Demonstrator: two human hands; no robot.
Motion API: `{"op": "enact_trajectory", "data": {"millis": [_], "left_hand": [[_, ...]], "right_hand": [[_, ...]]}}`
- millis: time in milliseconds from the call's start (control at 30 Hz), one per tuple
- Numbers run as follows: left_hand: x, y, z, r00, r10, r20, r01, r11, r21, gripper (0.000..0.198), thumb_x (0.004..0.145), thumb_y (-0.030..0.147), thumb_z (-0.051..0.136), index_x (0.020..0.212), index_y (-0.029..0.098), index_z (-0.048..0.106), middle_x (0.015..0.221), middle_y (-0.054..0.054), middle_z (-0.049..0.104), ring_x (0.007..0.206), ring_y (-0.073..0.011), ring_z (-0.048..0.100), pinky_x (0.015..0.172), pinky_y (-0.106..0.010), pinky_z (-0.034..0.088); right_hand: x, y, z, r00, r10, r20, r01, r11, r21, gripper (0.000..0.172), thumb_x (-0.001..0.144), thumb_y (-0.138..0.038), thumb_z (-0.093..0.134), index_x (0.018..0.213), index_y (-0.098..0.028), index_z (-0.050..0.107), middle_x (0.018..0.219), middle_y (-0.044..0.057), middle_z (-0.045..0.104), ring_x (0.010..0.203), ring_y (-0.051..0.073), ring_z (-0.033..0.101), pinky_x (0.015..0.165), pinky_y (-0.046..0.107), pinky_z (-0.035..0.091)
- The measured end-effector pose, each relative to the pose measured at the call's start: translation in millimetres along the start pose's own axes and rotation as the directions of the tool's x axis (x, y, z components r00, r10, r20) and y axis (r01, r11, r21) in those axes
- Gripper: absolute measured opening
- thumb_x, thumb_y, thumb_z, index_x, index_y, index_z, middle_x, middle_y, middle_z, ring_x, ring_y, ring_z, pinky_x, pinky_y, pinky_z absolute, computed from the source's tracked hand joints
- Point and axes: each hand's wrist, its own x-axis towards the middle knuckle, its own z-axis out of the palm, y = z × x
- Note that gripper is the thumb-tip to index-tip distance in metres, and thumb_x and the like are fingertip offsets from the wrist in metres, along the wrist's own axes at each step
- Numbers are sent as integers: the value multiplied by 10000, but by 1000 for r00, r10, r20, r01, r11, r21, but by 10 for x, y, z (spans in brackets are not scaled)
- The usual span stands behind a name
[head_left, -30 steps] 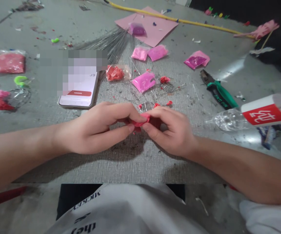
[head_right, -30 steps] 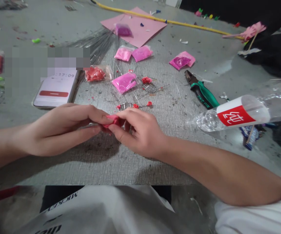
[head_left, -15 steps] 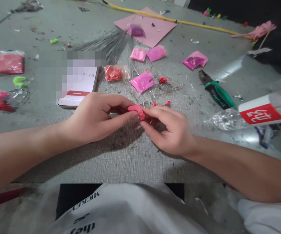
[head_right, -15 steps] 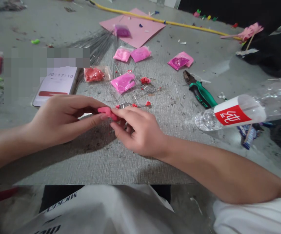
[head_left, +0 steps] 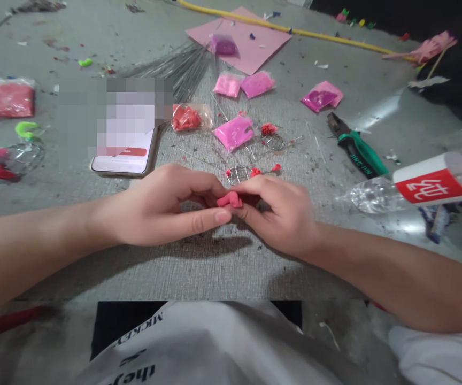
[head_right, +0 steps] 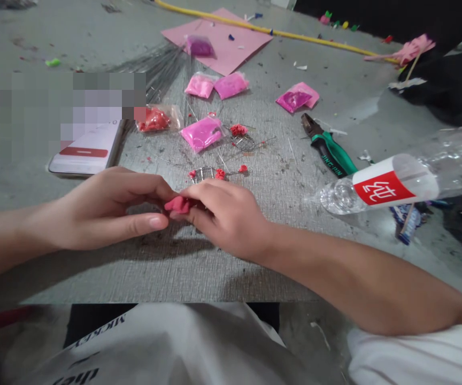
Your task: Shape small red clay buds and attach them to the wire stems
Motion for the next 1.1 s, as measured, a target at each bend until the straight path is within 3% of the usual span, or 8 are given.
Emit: {"op": "enact_trajectory", "data": {"millis": [100, 200, 333, 567, 767, 1100], "left_hand": [[-4, -19, 66, 991, -131, 0, 131, 989, -65, 209, 920, 369, 711, 842, 175, 690, 729, -40, 746, 615, -148, 672, 499, -224, 485], [17, -43, 89, 973, -219, -67, 200, 956, -213, 213, 922, 355, 729, 837, 172, 659, 761, -49, 757, 669, -155, 700, 538, -229, 528], [45, -52, 49, 978, -183, -103, 136, 926, -351, 159, 909, 286, 764, 891, 178, 650, 803, -20, 769, 707, -126, 717, 620, -214, 584], [37, -124, 80, 981, -130, -147, 83, 955, -286, 143, 933, 288, 733, 919, 208, 616, 936, -59, 789, 831, -174, 770, 727, -265, 636], [37, -135, 96, 980, -131, -151, 71, 934, -351, 181, 865, 229, 785, 903, 205, 611, 1066, -83, 794, 982, -212, 785, 884, -329, 663], [33, -121, 88, 978, -139, -155, 85, 945, -314, 155, 842, 226, 796, 861, 197, 646, 1036, -88, 792, 939, -201, 780, 858, -298, 659]], "right_hand": [[9, -4, -8, 997, -72, 13, 72, 997, 7, 114, 965, -262, 734, 1067, -213, 719, 965, 30, 801, 860, 153, 729, 777, 268, 576], [29, -7, -2, 999, -50, -13, 51, 996, 70, 152, 934, -251, 770, 1066, -202, 713, 972, 29, 790, 833, 142, 719, 747, 262, 579], [50, -10, 3, 999, 18, -42, -14, 996, 85, 163, 968, -276, 728, 1118, -211, 723, 989, 35, 786, 823, 147, 708, 720, 281, 585], [49, -29, 2, 994, 55, -90, -51, 998, 42, 86, 979, -261, 703, 1026, -205, 748, 885, 43, 784, 753, 157, 688, 645, 287, 562], [51, -30, 7, 993, 55, -104, -52, 998, 29, 53, 959, -204, 695, 951, -182, 743, 814, 29, 759, 679, 133, 643, 588, 267, 518], [40, -31, 20, 992, 95, -89, -90, 994, 62, 75, 949, -205, 680, 963, -168, 744, 823, 31, 748, 661, 117, 627, 583, 256, 502]]}}
